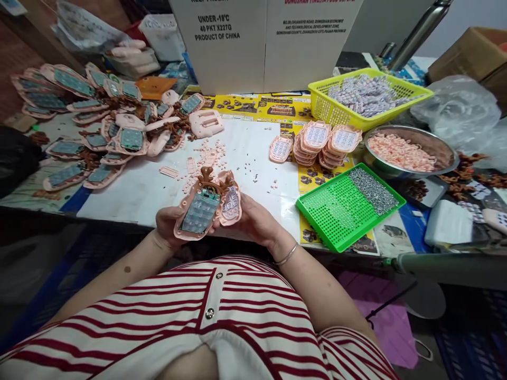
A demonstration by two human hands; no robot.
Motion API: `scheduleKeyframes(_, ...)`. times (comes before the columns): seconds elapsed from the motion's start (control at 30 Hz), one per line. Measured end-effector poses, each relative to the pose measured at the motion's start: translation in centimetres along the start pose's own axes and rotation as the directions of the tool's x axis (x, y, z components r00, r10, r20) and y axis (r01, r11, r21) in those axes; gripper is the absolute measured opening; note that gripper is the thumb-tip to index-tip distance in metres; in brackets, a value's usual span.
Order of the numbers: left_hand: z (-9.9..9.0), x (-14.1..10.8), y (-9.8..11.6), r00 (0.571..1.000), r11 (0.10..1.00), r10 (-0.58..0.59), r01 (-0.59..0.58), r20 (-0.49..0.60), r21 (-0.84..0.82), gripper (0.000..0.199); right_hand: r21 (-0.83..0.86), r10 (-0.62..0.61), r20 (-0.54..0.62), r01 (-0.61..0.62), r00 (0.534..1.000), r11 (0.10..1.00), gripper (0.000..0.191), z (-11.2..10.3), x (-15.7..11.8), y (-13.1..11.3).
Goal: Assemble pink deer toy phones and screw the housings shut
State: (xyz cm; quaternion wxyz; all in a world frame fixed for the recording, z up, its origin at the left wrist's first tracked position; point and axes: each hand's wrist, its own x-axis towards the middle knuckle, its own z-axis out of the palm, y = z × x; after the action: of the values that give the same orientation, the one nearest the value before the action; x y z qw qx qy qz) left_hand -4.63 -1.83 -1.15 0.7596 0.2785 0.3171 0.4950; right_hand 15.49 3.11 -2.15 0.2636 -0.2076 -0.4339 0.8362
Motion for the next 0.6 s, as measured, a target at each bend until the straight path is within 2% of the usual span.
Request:
scheduleKeyframes(0.17,-0.1,-0.4,0.3,0.996,0.998,-0.07,0.07,0.064,-0.004,0.065,0.095,-0.044,0.198,0.025,0.979,0.995,0.066,0.0,0.0,0.6)
scheduleKeyframes(0.27,0.2,-0.8,0.4,0.991,0.994,-0.111,0.111,0.076,0.011,0.066,0.141,-0.109,0.244,0.075,0.964,0.987,0.063,-0.2,0.0,1.1)
scheduleKeyframes(0.33,0.4,-1.2,0.6,0.992,0.992,-0.117,0.114,0.052,0.044,0.071,0.175,-0.169,0.19,0.136,0.967,0.975,0.063,-0.4,-0.1,1.2)
scheduleKeyframes(0.47,0.8,-1.8,1.2,1.0,0.995,-0.002,0.003,-0.014,0.102,0.072,0.141,-0.257,-0.094,0.269,0.962,0.953,0.061,-1.1,-0.6,1.0)
scheduleKeyframes(0.53,1.0,-1.7,1.5,0.99,0.984,0.078,-0.057,-0.118,0.171,0.065,0.115,-0.249,-0.177,0.272,0.952,0.956,0.061,-1.2,-0.8,1.0)
scheduleKeyframes(0.6,1.4,-1.3,1.5,0.959,0.96,0.158,-0.094,-0.235,0.263,0.055,0.106,-0.226,-0.203,0.251,0.953,0.962,0.065,-1.1,-0.8,1.2)
